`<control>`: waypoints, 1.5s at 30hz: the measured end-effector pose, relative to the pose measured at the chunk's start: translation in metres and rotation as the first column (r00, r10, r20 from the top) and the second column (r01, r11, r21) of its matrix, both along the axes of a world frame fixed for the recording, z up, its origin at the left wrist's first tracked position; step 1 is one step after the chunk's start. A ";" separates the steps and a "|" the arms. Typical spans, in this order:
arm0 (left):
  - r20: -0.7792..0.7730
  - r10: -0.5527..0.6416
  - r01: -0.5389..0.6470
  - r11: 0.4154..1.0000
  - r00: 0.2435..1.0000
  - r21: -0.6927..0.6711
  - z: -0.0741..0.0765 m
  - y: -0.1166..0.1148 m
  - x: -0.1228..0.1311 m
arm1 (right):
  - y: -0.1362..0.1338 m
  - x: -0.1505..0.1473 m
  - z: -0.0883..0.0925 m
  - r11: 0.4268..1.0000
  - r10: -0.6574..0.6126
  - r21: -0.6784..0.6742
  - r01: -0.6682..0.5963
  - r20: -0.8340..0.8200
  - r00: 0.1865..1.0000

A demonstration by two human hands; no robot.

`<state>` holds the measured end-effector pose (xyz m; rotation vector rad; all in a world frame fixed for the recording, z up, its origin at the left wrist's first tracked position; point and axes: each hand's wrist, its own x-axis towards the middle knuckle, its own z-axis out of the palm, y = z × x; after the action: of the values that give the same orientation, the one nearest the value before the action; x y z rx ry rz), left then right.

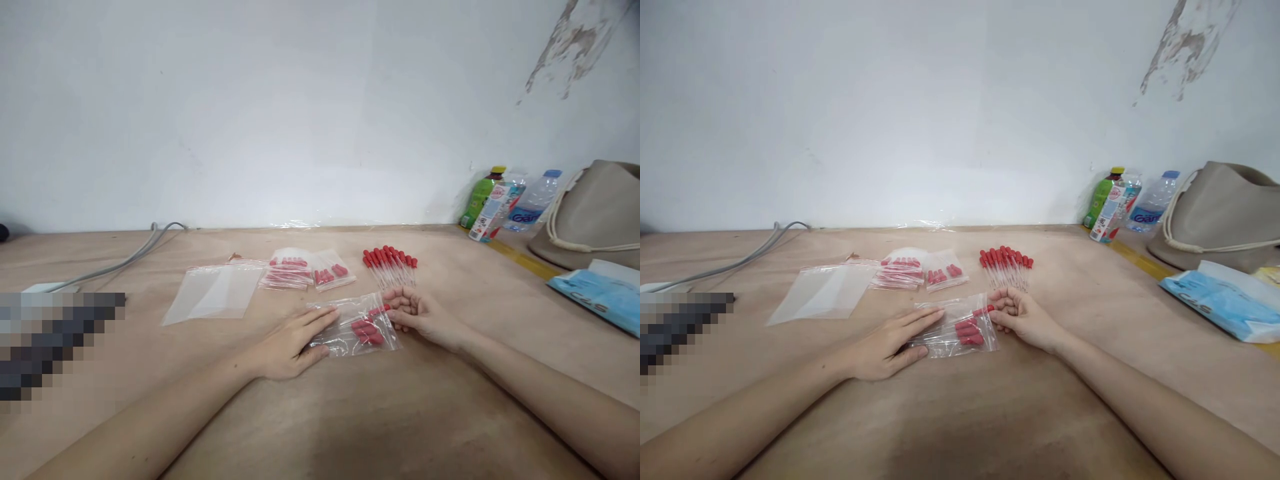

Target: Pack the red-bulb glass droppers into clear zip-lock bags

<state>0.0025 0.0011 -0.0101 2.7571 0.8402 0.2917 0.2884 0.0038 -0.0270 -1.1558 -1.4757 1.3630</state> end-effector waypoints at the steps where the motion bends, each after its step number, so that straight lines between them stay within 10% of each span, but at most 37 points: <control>1: -0.004 0.001 -0.001 1.000 1.000 -0.001 0.000 0.000 0.000 | 0.000 -0.001 0.000 0.999 -0.009 0.032 0.008 0.011 1.000; 11: 0.003 -0.003 0.003 1.000 1.000 0.002 0.002 0.000 0.001 | 0.013 -0.024 -0.007 0.968 -0.178 0.212 0.136 0.195 0.964; 19: -0.035 -0.023 0.024 1.000 0.999 0.016 0.002 0.000 0.000 | 0.014 -0.018 0.000 0.966 -0.065 0.258 -0.021 0.320 0.945; 27: 0.012 -0.028 0.028 1.000 1.000 0.005 0.004 -0.001 0.002 | 0.061 0.002 0.025 0.816 -0.542 0.529 0.235 0.556 0.631; 35: 0.012 -0.023 0.023 1.000 1.000 0.006 0.003 -0.001 0.002 | 0.094 -0.030 0.031 0.861 -0.505 0.456 0.225 0.818 0.274; 45: 0.027 -0.014 0.014 1.000 1.000 0.006 0.000 -0.001 0.001 | 0.098 -0.023 0.040 0.877 -0.476 0.418 0.236 0.816 0.326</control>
<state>0.0039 0.0005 -0.0099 2.7571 0.8140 0.3285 0.2650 0.1013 0.0134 -2.0962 -1.8227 0.1008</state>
